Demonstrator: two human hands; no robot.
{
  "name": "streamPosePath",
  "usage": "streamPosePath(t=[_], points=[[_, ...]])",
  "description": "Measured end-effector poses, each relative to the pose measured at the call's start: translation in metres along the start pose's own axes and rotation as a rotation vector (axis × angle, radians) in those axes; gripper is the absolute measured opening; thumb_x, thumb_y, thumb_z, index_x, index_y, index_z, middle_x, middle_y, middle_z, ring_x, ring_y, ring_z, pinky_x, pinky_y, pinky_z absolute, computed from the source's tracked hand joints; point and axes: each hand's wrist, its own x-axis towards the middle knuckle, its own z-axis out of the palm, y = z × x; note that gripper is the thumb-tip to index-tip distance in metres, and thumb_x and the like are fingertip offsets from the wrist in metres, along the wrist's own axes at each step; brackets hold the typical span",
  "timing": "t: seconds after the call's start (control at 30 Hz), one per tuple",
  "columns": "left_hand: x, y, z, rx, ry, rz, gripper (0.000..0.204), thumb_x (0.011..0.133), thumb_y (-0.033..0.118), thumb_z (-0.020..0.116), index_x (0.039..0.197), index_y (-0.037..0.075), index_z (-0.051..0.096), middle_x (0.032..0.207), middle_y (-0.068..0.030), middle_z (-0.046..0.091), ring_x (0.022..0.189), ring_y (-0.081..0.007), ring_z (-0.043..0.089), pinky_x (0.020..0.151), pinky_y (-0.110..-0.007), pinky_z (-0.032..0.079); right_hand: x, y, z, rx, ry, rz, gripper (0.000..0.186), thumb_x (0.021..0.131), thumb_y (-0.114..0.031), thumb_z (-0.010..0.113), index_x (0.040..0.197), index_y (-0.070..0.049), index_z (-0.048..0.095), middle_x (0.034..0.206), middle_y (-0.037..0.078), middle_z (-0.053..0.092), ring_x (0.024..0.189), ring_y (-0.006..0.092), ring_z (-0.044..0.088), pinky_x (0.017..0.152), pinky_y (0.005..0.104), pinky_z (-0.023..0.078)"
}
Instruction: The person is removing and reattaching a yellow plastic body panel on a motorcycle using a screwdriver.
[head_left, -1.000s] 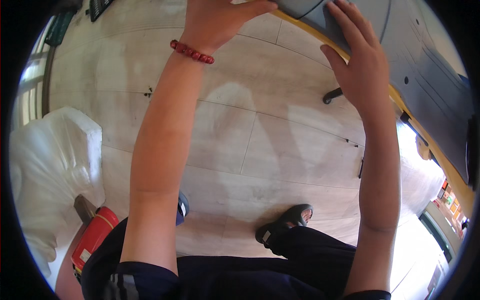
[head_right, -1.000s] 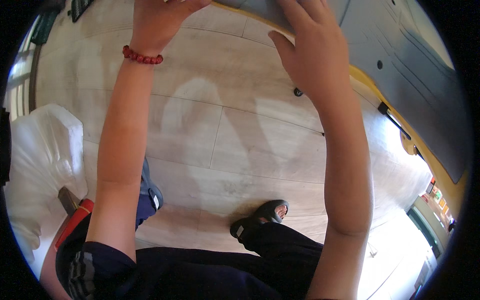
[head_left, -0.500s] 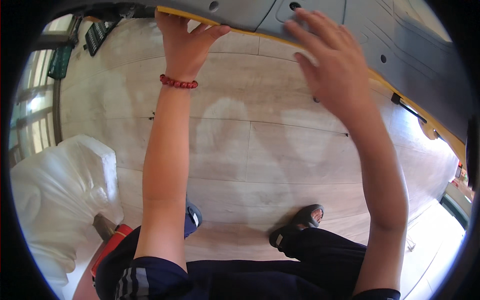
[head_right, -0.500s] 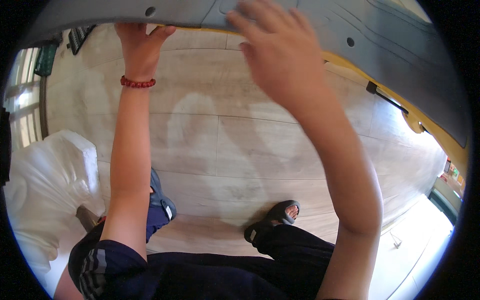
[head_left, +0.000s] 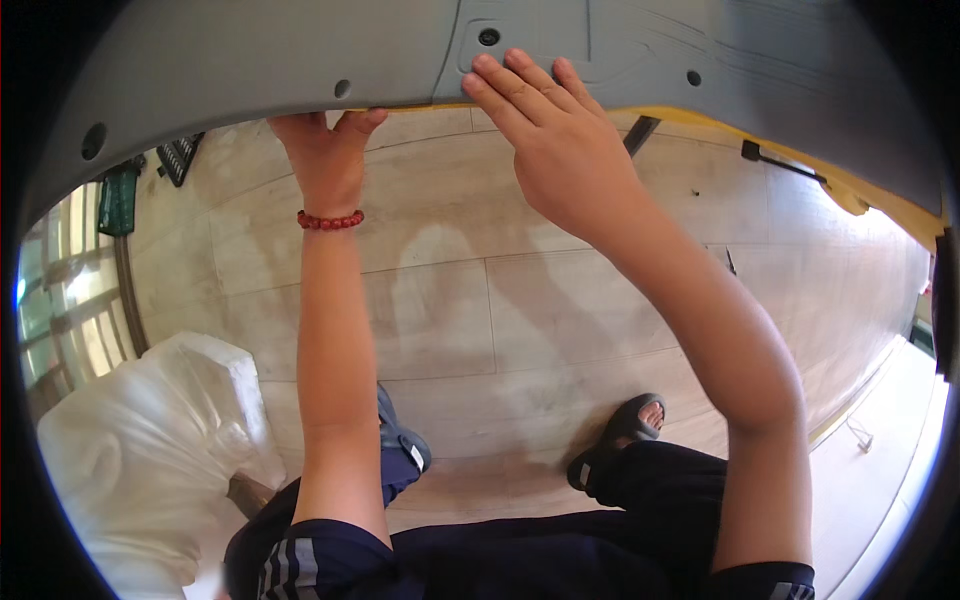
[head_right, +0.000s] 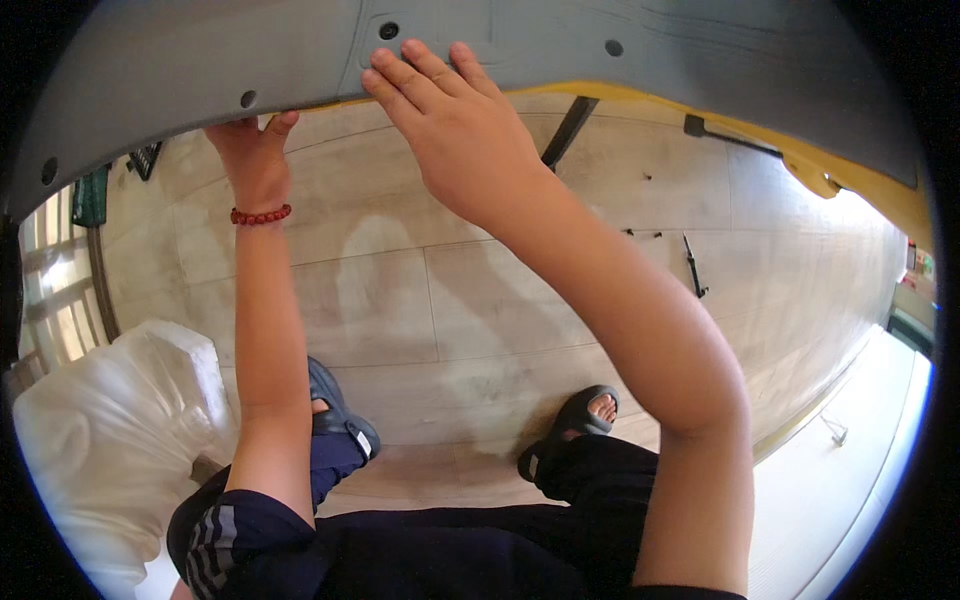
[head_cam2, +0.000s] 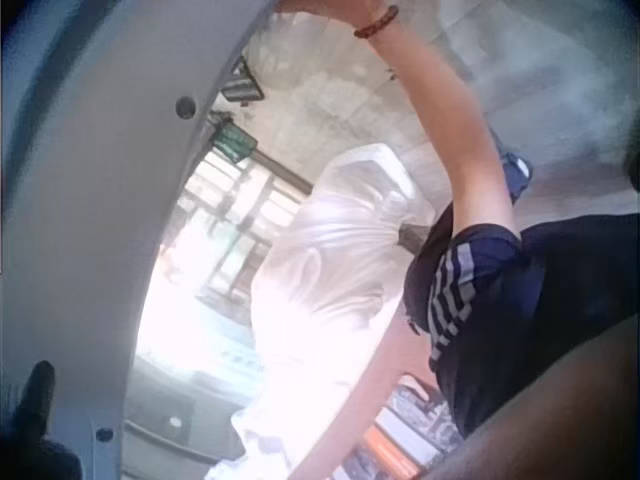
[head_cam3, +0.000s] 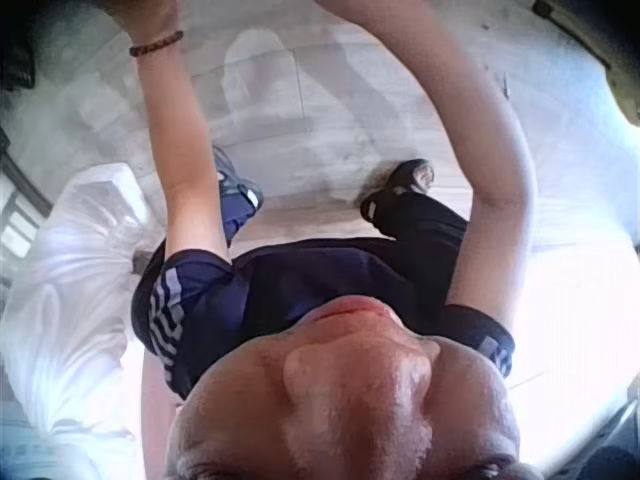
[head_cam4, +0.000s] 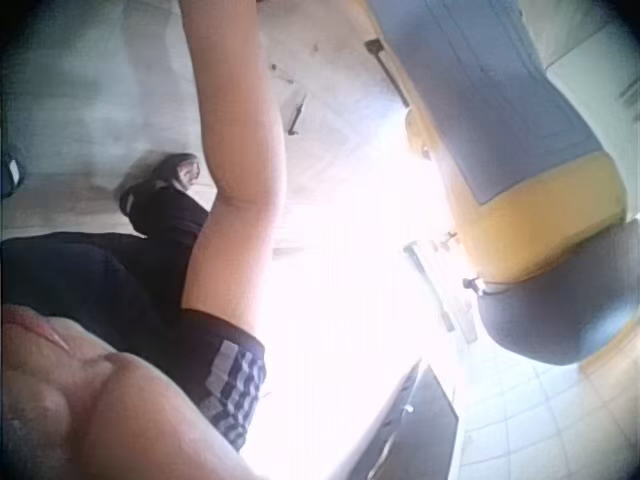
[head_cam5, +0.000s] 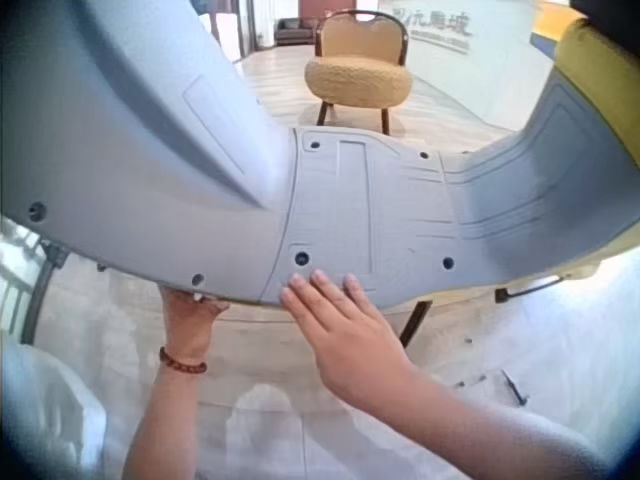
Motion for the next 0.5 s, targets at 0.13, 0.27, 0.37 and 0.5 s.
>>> streamPosePath(t=[0.13,0.27,0.37,0.5], points=[[0.002,-0.017,-0.007,0.023,0.005,0.101,0.108,0.072,0.003,0.090,0.153,0.012,0.020,0.156,-0.0068,0.033,0.146,-0.0243,0.031,0.123,-0.043,0.026,-0.068,0.032,-0.028,-0.006,-0.181,-0.196,0.046,0.085,-0.001,0.057,0.131,-0.003,0.061,0.144,0.012,0.054,0.138,0.0265,0.049,0.118,0.0485,0.033],[0.005,-0.022,-0.014,0.172,0.006,0.089,0.099,0.077,0.000,0.085,0.153,0.010,0.022,0.156,-0.0071,0.032,0.142,-0.0244,0.037,0.119,-0.045,0.036,-0.200,0.130,-0.091,0.009,-0.710,0.279,0.035,0.082,-0.002,0.060,0.117,0.000,0.066,0.127,0.016,0.063,0.116,0.0333,0.062,0.101,0.0445,0.049],[0.008,-0.017,-0.015,0.046,-0.142,0.063,0.091,0.082,0.002,0.082,0.151,0.011,0.025,0.154,-0.0079,0.035,0.136,-0.0242,0.044,0.111,-0.048,0.046,-0.311,0.209,-0.129,-0.103,-0.741,0.982,0.031,0.091,-0.025,0.064,0.111,-0.002,0.070,0.114,0.019,0.069,0.113,0.0383,0.062,0.098,0.0453,0.050],[0.017,-0.008,-0.019,0.090,-0.208,0.007,0.089,0.083,0.011,0.084,0.150,0.011,0.027,0.152,-0.0088,0.037,0.134,-0.0247,0.046,0.109,-0.049,0.049,-0.412,0.253,-0.122,-0.072,-0.730,1.215,0.054,0.090,-0.040,0.068,0.128,-0.002,0.063,0.123,0.024,0.066,0.117,0.0393,0.061,0.101,0.0437,0.048]])
